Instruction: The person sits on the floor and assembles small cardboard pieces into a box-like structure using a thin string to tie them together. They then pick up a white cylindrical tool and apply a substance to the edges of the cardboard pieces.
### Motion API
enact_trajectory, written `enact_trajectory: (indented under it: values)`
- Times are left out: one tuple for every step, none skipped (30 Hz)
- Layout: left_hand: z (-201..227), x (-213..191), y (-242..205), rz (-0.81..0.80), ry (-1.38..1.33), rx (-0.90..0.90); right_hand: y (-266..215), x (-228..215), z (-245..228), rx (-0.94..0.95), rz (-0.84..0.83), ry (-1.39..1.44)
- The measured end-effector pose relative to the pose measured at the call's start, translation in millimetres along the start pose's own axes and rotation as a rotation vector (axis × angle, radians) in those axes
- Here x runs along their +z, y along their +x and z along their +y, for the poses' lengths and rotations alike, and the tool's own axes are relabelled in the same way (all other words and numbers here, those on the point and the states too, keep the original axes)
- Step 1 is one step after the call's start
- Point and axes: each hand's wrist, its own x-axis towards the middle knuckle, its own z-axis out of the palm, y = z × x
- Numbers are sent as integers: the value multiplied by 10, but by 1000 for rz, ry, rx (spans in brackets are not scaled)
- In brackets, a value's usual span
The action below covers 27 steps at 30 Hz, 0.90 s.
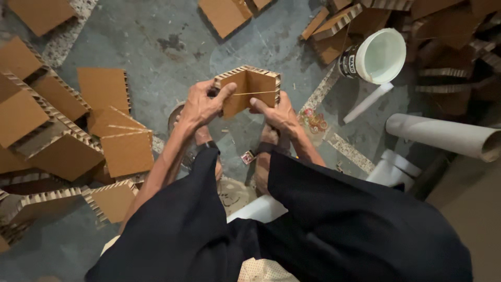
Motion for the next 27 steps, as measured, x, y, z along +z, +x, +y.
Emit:
enact_trajectory:
  values:
    - [76,-23,-87,32,-74,97,-42,24,-41,32,34,0]
    - [140,-38,-149,62,-149,195,-61,45,-85,63,68,-1]
    - [182,-24,-196,75,-106,232,-85,67,-111,40,49,61]
    - [201,-4,-229,87,-63,269,-100,92,-126,17,30,122]
    - [195,21,-269,102,-22,301,-117,114,-129,-3,6,182]
    - [180,63,-301,136,-12,304,-124,135,-126,15,32,167]
    - [170,114,-310,168,-2,313,-112,154,-130,27,63,152]
    - [160,149,-319,200,8,323,-108,166,-136,40,93,137]
    - [160,166,-320,187,-8,241,-106,172,-148,38,99,125]
    - [168,183,-324,174,-24,158,-102,185,-160,35,106,113]
    - [174,198,-332,159,-40,75,-107,201,-166,34,114,101]
    - [178,205,-336,160,-63,96,-114,219,-170,2,117,109]
    - [181,212,-335,163,-86,117,-115,236,-174,-30,117,115]
    - [178,218,-326,167,-109,137,-115,252,-176,-63,118,121]
    - [165,228,-319,159,-117,116,-120,265,-173,-30,135,95]
    - [145,243,-310,152,-125,95,-124,271,-164,3,152,69]
    - [122,259,-292,143,-133,76,-117,268,-153,35,171,44]
    - [92,275,-285,143,-149,59,-99,272,-134,34,158,49]
    - [61,291,-281,143,-165,45,-70,274,-115,30,147,54]
    - [28,300,-281,144,-181,31,-44,271,-99,26,135,59]
    - [1,301,-264,146,-159,9,-16,252,-99,35,120,36]
    - [-29,300,-252,147,-137,-14,-6,236,-107,44,105,12]
    - [-76,292,-257,149,-113,-43,-11,235,-116,58,87,-9]
    - [-123,292,-253,166,-41,9,-21,221,-136,69,104,-45]
    - [-166,295,-224,186,31,63,-20,180,-171,75,119,-83]
    - [-214,268,-188,206,102,116,-4,138,-205,81,134,-122]
    - [-272,205,-151,114,-2,41,18,64,-233,112,127,-164]
